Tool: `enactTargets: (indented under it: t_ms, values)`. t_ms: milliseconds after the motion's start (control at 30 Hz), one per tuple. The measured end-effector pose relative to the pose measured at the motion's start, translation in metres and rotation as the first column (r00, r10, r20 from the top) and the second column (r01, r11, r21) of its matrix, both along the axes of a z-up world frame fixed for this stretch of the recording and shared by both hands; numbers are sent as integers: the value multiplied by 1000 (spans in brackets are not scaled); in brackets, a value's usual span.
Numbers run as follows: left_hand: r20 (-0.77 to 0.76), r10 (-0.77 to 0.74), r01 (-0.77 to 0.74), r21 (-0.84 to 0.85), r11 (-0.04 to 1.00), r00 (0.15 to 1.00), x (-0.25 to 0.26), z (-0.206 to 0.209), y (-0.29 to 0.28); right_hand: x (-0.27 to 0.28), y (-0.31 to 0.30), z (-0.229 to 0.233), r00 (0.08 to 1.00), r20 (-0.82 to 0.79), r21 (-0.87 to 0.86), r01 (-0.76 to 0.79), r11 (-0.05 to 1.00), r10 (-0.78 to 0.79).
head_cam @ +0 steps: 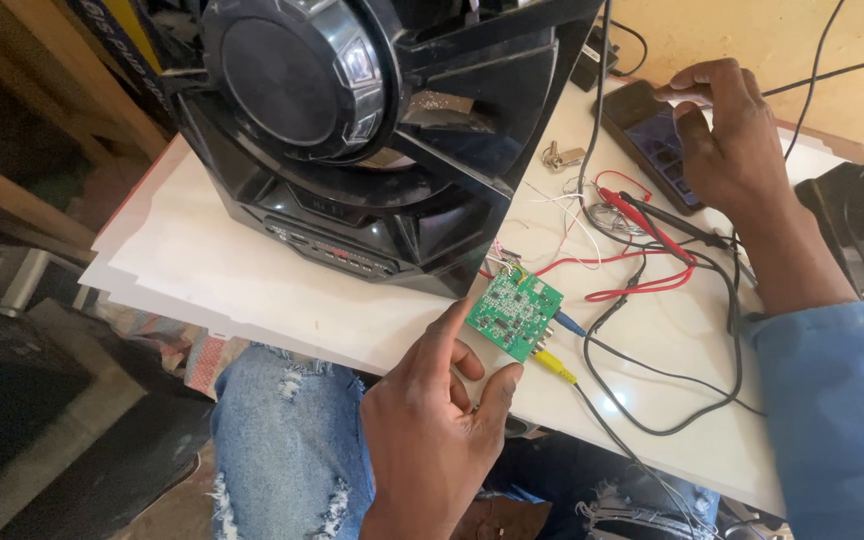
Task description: The person holds a green circuit board in their left hand and uses a multimeter probe in their right hand to test various points on the board. The board is connected to red and black wires, and the person moves the probe across different components while the board remains in view.
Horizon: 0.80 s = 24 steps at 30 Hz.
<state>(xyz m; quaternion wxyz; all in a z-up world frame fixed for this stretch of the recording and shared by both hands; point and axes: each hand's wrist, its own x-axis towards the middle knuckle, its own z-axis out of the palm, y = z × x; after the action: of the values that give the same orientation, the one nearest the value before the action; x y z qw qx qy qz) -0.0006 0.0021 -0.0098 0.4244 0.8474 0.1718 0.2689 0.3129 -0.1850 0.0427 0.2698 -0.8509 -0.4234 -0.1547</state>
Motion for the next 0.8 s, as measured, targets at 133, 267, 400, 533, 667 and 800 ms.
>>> enactTargets:
  t_ms: [133,267,400,533,667,800]
  values:
    - [23,6,-6,18,1000,1000,0,1,0,3,-3,-3,1000,8,6,-10,1000,10]
    - [3,8,-8,-12,1000,1000,-1,7,0,1,-1,-2,1000,15,5,-9,1000,9]
    - [40,-9,9,0,1000,999,-1,9,0,-2,0,0,999,-16,-3,36,999,-36]
    - [26,-3,3,5,1000,1000,-1,14,0,-2,0,-1,999,-6,-17,32,999,-32]
    - [0,3,-3,-7,1000,1000,-1,11,0,-2,0,-1,1000,-5,-12,12,1000,-12]
    - [23,-17,17,-6,1000,1000,-2,9,1,-1,-1,-2,1000,-8,-17,19,1000,-19]
